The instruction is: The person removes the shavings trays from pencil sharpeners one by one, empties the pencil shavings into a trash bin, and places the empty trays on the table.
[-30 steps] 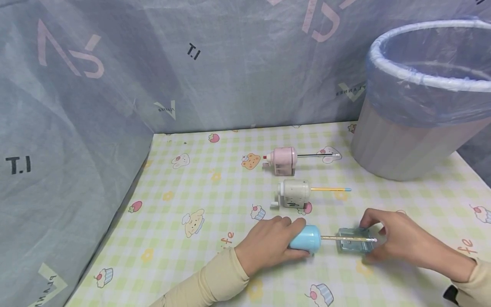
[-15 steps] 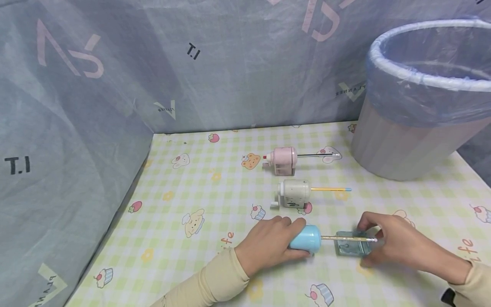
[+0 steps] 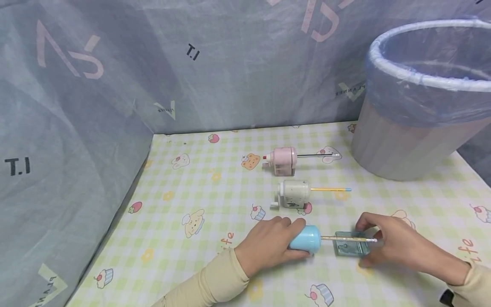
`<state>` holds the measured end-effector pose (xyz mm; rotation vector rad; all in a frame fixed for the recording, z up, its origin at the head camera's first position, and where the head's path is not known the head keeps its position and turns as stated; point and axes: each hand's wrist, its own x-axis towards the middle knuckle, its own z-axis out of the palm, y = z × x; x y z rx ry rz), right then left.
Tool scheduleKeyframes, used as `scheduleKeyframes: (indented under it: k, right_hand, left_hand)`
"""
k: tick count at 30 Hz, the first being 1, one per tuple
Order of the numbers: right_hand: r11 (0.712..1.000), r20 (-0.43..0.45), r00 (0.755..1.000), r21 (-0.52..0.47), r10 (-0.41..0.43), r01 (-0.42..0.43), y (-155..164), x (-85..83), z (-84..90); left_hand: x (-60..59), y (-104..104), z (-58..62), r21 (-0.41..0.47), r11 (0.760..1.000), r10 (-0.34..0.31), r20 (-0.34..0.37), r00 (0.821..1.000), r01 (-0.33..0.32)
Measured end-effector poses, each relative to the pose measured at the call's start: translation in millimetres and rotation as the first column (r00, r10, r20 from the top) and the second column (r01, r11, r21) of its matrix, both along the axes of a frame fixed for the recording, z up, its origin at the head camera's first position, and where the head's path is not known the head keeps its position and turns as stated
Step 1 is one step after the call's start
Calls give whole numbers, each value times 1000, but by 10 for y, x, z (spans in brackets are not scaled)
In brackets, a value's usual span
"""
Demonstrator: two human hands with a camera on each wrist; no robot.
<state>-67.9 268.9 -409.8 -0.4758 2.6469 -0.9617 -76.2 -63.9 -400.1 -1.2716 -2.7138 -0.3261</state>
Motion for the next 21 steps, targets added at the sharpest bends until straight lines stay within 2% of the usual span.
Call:
scheduleKeyframes:
  k: [6,10,17,19,21]
  right_hand:
    - [1000,-59,998,-23,18,-20,-17,13,1]
    - [997,-92,994,-32,62,-66,5,27,22]
    - [991,-103,987,-27,125,-128,209,18,115]
    - [991,-120,985,-22,127,-130,275,8,163]
    - [992,-158,980,-19,117,-122,322,0,217]
  left_hand:
    - [12,-2,36,-16,1000,10,-22,1000,-10]
    - [31,2,55,-49,998,24,-37,999,-26]
    - [57,6,73,-91,995,21,-98,995,-30]
    - [54,9,102,-93,995,24,-88,996,-33]
    - [49,-4,164,-76,996,40,-40,998,-43]
